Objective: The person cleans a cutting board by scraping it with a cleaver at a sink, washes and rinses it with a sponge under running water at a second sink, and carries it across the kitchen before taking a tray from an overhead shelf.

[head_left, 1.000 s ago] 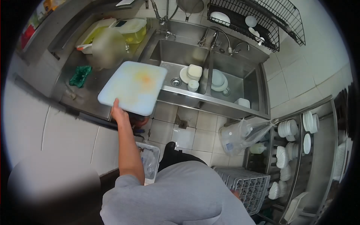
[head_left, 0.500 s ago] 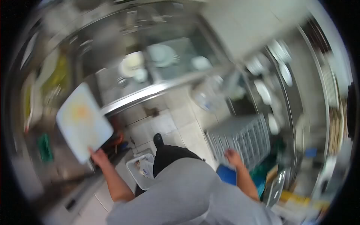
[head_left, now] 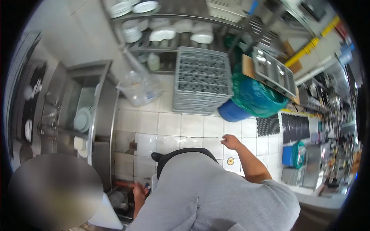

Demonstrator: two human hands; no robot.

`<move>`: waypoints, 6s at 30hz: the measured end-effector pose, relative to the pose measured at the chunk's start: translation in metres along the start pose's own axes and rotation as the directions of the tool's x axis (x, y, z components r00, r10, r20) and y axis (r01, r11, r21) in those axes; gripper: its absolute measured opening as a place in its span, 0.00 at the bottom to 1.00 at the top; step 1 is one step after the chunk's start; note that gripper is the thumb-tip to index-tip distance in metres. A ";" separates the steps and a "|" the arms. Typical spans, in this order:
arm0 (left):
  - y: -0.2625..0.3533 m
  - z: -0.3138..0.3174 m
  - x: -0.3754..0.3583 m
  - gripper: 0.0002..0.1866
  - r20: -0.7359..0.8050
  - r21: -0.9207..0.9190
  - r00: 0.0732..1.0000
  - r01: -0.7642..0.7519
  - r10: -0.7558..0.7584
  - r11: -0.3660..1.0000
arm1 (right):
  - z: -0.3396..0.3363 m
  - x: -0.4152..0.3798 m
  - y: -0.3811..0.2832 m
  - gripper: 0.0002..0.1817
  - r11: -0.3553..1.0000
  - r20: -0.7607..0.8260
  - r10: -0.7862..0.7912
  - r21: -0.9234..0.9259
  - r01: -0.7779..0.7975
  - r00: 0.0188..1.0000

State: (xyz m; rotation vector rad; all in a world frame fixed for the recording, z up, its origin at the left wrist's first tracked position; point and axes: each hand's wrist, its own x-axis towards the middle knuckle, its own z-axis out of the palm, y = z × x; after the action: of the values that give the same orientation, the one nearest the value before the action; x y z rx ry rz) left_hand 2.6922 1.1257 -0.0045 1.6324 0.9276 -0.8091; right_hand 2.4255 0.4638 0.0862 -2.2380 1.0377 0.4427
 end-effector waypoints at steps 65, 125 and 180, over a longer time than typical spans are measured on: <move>-0.853 1.940 -1.188 0.26 0.382 -0.215 0.091 -0.959 -0.919 -0.184 | -0.678 -0.355 1.568 0.26 0.401 -0.331 0.867 0.907 -0.128 0.372; -1.718 1.990 -2.249 0.21 -0.170 -0.200 -0.888 0.455 0.427 0.868 | -1.280 -1.110 2.041 0.17 -0.661 -0.684 0.296 0.358 -0.660 -0.667; -1.739 2.190 -2.383 0.23 -0.375 -0.294 -0.887 0.391 0.271 0.872 | -1.313 -1.077 2.033 0.09 -0.848 -0.728 0.292 0.103 -0.520 -0.620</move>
State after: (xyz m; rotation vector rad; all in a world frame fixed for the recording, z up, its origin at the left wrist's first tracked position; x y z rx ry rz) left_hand -0.0862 -1.1485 0.7737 2.0980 2.9089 2.0017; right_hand 0.2240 -0.8066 0.8309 0.0589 3.7888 1.5145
